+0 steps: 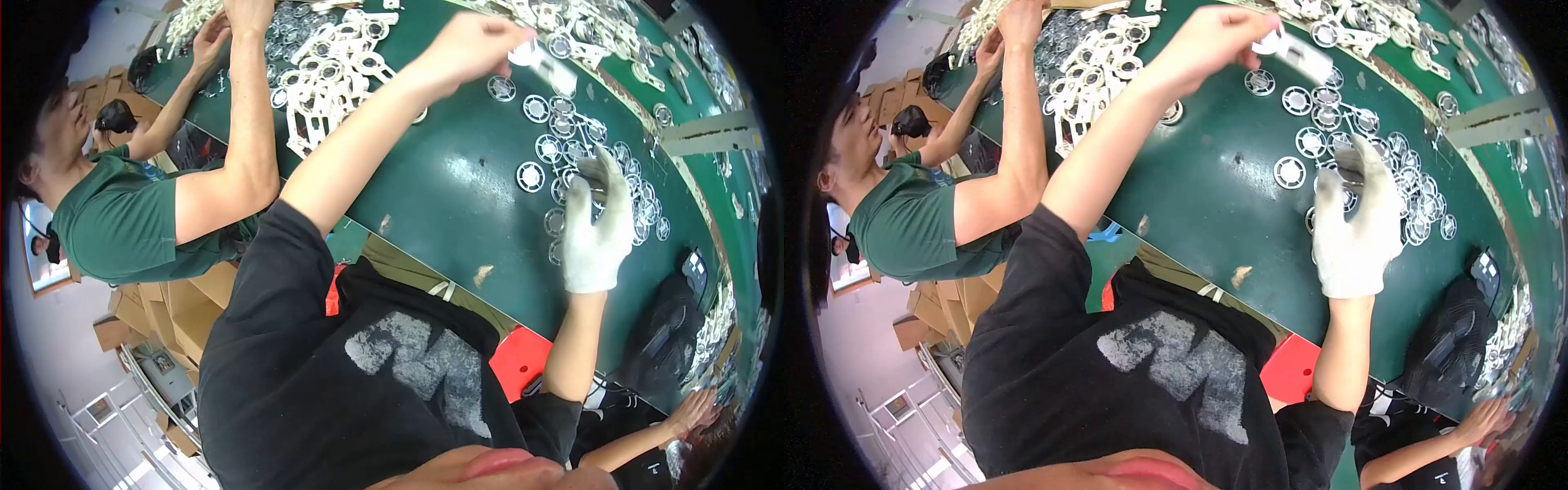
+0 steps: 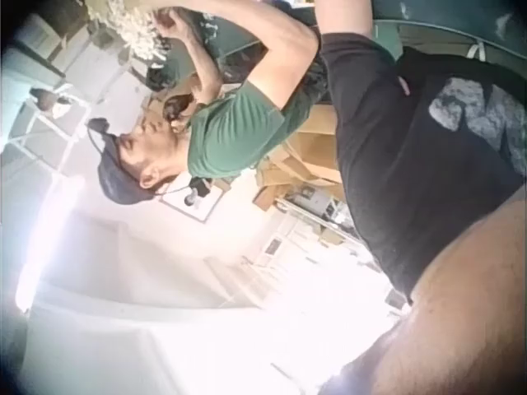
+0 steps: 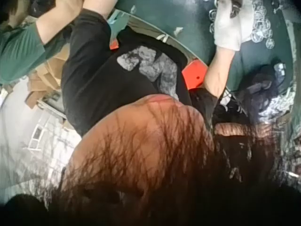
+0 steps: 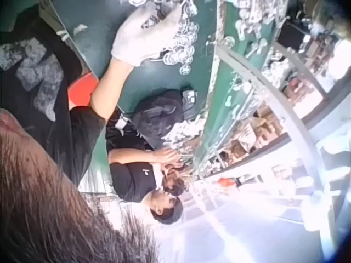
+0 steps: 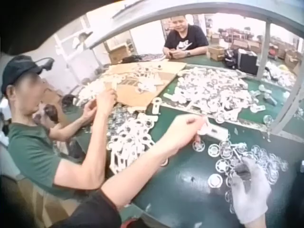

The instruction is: Assembling small circular components by inserting them into frames and wiping them with a cloth.

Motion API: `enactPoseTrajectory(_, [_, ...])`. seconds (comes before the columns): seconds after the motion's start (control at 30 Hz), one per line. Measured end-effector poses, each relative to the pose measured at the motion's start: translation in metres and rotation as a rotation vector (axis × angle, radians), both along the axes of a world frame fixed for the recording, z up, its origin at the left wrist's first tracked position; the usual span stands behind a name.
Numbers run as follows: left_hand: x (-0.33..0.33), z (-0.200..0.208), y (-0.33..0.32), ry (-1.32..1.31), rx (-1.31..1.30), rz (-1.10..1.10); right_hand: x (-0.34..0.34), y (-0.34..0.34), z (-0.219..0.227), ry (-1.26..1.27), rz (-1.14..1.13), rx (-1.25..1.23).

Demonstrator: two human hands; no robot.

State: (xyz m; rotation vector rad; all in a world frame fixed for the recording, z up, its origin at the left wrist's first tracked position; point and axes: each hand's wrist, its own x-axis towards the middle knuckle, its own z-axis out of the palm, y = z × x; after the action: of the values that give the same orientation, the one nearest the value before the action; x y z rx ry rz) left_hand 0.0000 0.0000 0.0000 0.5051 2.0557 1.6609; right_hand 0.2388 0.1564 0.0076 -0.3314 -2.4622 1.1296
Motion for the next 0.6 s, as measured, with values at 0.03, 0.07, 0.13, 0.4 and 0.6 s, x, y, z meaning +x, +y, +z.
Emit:
enactPoseTrajectory(0.03, [-0.016, -0.01, 0.007, -0.073, 0.231, 0.054, 0.0, 0.006, -0.002, 0.009, -0.018, -0.024])
enactPoseTrajectory(0.07, [-0.037, -0.02, 0.015, -0.114, 0.439, 0.031, 0.0, 0.011, -0.007, 0.038, -0.005, 0.005])
enactPoseTrajectory(0.13, [-0.068, 0.0, 0.0, -0.069, 0.392, 0.021, -0.004, -0.005, -0.002, 0.031, 0.035, -0.021])
enactPoseTrajectory(0.4, [-0.137, -0.034, -0.059, 0.927, -1.047, 0.497, -0.002, -0.002, 0.007, -0.131, 0.068, -0.01])
enactPoseTrajectory(0.6, [-0.14, -0.054, -0.086, 1.199, -0.922, 0.564, -0.006, -0.007, 0.012, -0.106, 0.118, -0.037])
